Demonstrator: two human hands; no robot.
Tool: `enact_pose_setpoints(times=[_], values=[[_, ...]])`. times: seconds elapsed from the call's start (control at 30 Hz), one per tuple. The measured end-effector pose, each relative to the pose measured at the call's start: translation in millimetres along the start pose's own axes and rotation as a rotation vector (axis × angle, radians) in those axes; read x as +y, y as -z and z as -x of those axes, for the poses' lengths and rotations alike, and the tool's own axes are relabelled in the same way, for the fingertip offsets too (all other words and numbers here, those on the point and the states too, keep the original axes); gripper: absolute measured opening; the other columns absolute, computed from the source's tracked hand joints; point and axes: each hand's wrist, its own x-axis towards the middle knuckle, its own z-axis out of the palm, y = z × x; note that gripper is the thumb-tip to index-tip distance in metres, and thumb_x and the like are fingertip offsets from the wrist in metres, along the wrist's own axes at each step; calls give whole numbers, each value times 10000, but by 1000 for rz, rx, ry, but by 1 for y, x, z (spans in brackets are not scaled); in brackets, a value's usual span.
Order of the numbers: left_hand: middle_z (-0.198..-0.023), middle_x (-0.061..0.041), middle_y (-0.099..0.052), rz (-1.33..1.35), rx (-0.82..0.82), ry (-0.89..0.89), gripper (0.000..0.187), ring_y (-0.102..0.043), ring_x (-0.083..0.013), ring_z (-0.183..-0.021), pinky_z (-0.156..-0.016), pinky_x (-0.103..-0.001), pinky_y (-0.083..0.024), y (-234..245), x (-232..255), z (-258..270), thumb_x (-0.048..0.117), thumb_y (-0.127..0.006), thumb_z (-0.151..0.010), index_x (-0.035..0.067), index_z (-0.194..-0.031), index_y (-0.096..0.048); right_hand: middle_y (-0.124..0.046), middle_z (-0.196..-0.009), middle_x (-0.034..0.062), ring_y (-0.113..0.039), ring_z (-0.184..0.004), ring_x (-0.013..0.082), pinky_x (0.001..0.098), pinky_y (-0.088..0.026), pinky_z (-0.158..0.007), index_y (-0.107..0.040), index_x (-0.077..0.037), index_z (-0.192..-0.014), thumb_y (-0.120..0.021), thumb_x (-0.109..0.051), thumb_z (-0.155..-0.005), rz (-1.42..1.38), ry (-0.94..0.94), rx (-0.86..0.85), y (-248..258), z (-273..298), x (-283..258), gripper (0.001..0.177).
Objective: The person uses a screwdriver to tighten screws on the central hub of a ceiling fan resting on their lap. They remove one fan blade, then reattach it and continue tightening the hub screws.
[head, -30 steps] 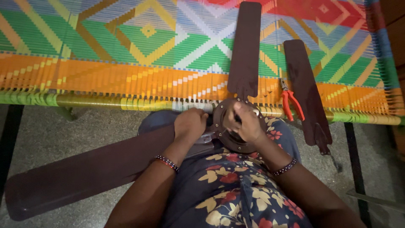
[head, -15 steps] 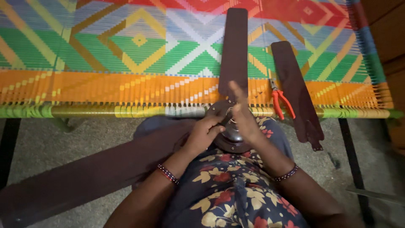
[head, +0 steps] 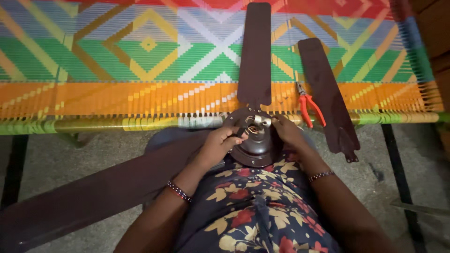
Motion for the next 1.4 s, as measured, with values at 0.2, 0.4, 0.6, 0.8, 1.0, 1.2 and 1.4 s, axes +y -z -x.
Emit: enact_pose_setpoints(times=[0.2, 0.4, 0.6, 0.8, 1.0, 1.2, 1.4], values=[[-1028, -67, -779, -7, 22, 64, 179, -734, -113, -986, -872, -260, -570, 7, -1, 4, 26, -646, -952, -8, -1108, -728, -717, -1134, 157, -666, -1056, 260, 364, -497, -933, -650, -60, -1272, -566, -284, -1006, -299, -112, 117, -32, -22, 17, 358], [-984, -55, -756, -56, 84, -23, 152, -742, -119, -941, -844, -264, -585, 6, 0, 5, 28, -648, -956, -9, -1079, -730, -741, -1075, 98, -660, -983, 178, 301, -501, -913, -737, -33, -1140, -565, -142, -1023, -599, -83, 305, -58, -28, 22, 235], [-937, -64, -753, -134, 194, -94, 129, -711, -110, -855, -768, -262, -570, 5, 5, 9, 57, -723, -932, -15, -1037, -738, -733, -1004, 67, -645, -890, 140, 262, -513, -827, -738, -23, -1135, -573, -80, -1020, -686, -159, 330, -68, -34, 21, 209], [-942, -86, -744, -141, 290, -122, 147, -704, -118, -863, -778, -258, -563, 3, 5, 8, 35, -721, -911, -21, -1045, -743, -737, -1014, 45, -634, -892, 115, 245, -506, -829, -734, -23, -1141, -598, -61, -1013, -799, -128, 406, -74, -36, 20, 191], [-955, -76, -744, -167, 319, -181, 144, -719, -124, -872, -803, -252, -575, 2, 7, 8, 15, -677, -934, -12, -1064, -734, -737, -978, 51, -626, -849, 127, 264, -510, -796, -738, -46, -1131, -595, -114, -1027, -732, -172, 450, -67, -26, -1, 188], [-946, -81, -746, -197, 387, -236, 116, -707, -120, -850, -780, -258, -566, -8, 15, 10, 42, -716, -927, -6, -1032, -735, -747, -935, 75, -655, -840, 154, 297, -520, -802, -741, -49, -1103, -584, -167, -1026, -568, -195, 486, -57, -16, -22, 211], [-866, -105, -712, -354, 502, -130, 233, -660, -165, -719, -648, -303, -526, -10, 22, 12, 136, -821, -833, -5, -1003, -744, -759, -982, 112, -706, -912, 241, 359, -521, -849, -751, -94, -1100, -587, -217, -1014, -398, -215, 494, -51, -13, -27, 222]])
